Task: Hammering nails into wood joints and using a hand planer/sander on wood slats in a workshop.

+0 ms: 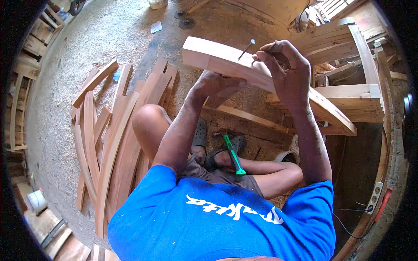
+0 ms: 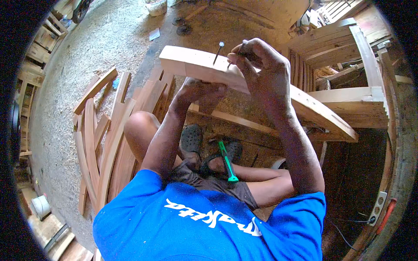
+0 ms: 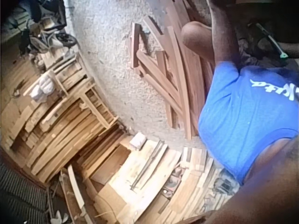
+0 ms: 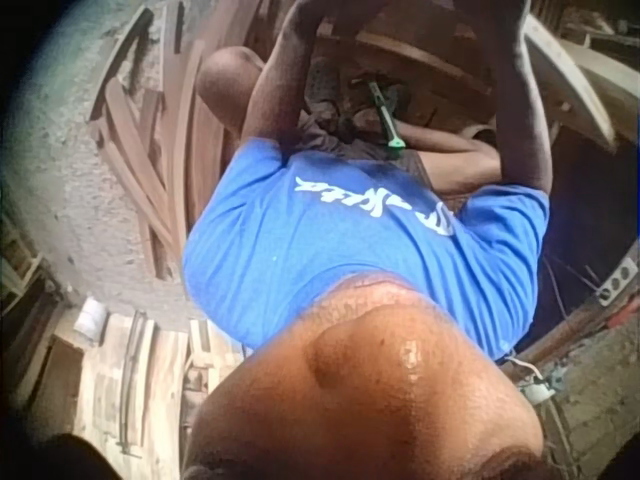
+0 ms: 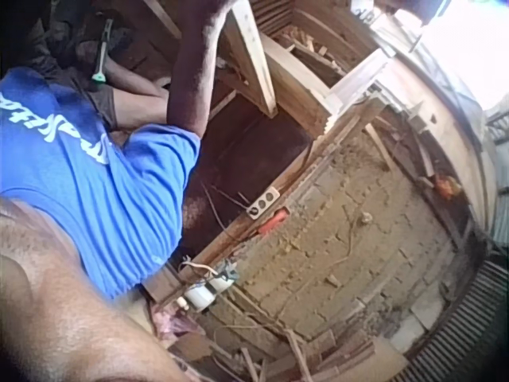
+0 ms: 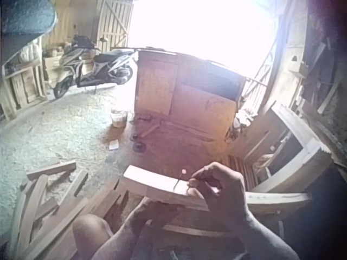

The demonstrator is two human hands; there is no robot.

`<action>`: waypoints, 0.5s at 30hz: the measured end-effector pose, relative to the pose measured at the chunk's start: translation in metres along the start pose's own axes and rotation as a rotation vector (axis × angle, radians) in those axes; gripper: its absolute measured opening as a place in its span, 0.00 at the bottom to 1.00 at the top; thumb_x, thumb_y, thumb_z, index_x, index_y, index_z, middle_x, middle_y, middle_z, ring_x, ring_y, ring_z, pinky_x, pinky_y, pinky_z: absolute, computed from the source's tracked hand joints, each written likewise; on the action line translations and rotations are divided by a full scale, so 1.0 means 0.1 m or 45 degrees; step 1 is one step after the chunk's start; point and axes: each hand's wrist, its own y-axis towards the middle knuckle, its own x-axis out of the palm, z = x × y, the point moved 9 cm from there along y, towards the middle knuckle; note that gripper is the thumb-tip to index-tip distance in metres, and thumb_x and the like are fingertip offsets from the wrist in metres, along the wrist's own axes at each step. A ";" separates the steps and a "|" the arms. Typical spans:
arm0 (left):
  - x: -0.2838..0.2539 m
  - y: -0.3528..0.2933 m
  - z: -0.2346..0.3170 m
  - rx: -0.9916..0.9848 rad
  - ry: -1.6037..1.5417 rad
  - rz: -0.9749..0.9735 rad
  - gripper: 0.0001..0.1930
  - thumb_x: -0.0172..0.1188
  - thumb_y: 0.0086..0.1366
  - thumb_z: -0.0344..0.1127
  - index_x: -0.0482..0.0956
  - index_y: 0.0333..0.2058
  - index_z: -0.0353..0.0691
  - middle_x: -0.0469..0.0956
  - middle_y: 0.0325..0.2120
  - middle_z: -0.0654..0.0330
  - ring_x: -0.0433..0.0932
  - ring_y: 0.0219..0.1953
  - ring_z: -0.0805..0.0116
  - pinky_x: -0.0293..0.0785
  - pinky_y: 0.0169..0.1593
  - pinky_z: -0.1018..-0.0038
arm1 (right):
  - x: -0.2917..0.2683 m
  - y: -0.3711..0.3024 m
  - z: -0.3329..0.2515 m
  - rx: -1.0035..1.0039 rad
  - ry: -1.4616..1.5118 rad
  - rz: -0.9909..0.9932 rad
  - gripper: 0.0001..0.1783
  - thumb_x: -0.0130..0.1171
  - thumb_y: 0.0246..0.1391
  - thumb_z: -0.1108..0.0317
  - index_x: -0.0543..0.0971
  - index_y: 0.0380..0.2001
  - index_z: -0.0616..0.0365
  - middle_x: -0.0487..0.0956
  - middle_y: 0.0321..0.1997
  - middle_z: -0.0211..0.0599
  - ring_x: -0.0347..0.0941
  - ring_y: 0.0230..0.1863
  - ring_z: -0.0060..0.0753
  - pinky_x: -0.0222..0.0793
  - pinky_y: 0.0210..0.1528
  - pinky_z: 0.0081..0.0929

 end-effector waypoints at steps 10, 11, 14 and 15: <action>0.01 0.15 0.07 0.033 -0.213 -0.041 0.33 0.78 0.54 0.36 0.75 0.57 0.41 0.81 0.49 0.61 0.77 0.52 0.71 0.76 0.58 0.68 | -0.11 0.08 0.00 -0.171 -0.172 -0.005 0.05 0.64 0.60 0.71 0.79 0.31 0.60 0.84 0.31 0.33 0.81 0.35 0.23 0.77 0.39 0.25; -0.05 0.13 -0.08 -0.048 -0.266 0.074 0.33 0.79 0.53 0.36 0.75 0.56 0.40 0.81 0.49 0.60 0.78 0.52 0.71 0.76 0.57 0.69 | -0.06 0.12 -0.04 -0.145 -0.261 -0.061 0.07 0.65 0.60 0.68 0.78 0.32 0.60 0.83 0.31 0.35 0.79 0.34 0.24 0.75 0.41 0.28; -0.02 0.03 0.04 -0.062 -0.226 0.084 0.32 0.79 0.53 0.35 0.76 0.56 0.39 0.81 0.48 0.60 0.78 0.51 0.70 0.77 0.56 0.69 | -0.06 0.23 -0.12 -0.059 -0.439 -0.220 0.10 0.65 0.60 0.65 0.78 0.33 0.60 0.81 0.30 0.39 0.77 0.34 0.27 0.72 0.41 0.32; 0.03 0.03 0.05 -0.209 -0.407 -0.023 0.33 0.78 0.54 0.36 0.74 0.57 0.39 0.81 0.50 0.60 0.78 0.52 0.69 0.77 0.56 0.68 | 0.01 0.26 -0.14 -0.024 -0.523 -0.331 0.10 0.65 0.60 0.64 0.77 0.33 0.60 0.80 0.29 0.42 0.77 0.33 0.30 0.71 0.40 0.34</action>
